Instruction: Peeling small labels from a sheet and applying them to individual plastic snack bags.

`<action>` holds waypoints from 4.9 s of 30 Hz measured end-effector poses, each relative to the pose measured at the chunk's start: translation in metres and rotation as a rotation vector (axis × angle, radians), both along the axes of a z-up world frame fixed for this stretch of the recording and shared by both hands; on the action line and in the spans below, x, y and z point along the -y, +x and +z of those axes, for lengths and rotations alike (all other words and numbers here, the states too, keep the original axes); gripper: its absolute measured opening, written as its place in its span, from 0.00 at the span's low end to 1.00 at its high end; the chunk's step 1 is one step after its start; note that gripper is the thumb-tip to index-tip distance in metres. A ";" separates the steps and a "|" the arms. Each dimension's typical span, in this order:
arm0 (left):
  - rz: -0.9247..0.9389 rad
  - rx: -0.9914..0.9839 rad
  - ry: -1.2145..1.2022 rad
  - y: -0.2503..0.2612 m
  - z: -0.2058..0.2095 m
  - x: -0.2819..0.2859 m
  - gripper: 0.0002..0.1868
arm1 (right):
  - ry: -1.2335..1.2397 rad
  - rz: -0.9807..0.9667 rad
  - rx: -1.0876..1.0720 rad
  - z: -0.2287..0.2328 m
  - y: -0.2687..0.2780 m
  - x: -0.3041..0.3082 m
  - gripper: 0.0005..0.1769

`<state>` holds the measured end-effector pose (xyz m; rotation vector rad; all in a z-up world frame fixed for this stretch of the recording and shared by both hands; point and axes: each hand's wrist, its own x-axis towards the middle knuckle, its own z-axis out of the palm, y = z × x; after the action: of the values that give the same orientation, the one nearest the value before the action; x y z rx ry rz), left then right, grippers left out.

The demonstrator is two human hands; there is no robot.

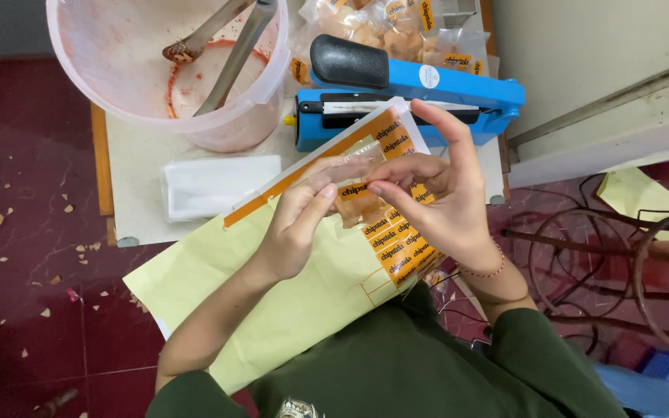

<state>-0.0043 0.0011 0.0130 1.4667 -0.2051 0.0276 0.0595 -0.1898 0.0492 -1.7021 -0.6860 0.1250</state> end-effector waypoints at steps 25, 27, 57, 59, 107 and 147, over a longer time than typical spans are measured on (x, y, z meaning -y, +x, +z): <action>0.012 0.176 0.169 0.003 0.020 0.000 0.17 | -0.115 -0.096 0.211 0.009 0.010 0.004 0.40; 0.007 0.329 0.241 0.006 0.037 -0.003 0.16 | 0.023 0.039 0.064 0.019 0.016 0.004 0.46; -0.558 -0.139 -0.709 0.016 -0.012 -0.014 0.17 | 0.011 0.432 0.503 0.010 0.048 0.016 0.09; -0.568 -0.135 -0.715 0.017 -0.016 -0.013 0.17 | 0.009 0.398 0.508 0.011 0.047 0.020 0.08; -0.274 -0.058 0.052 0.000 0.025 -0.032 0.30 | -0.649 -0.002 0.452 -0.034 0.194 0.109 0.24; 0.311 0.409 0.862 0.317 0.032 -0.066 0.14 | -0.718 -0.694 1.452 -0.071 0.415 -0.016 0.05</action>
<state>0.3122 0.0668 0.0446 2.3356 -0.3423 0.5529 0.4749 -0.1741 -0.0216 -2.4893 -1.0587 -1.6661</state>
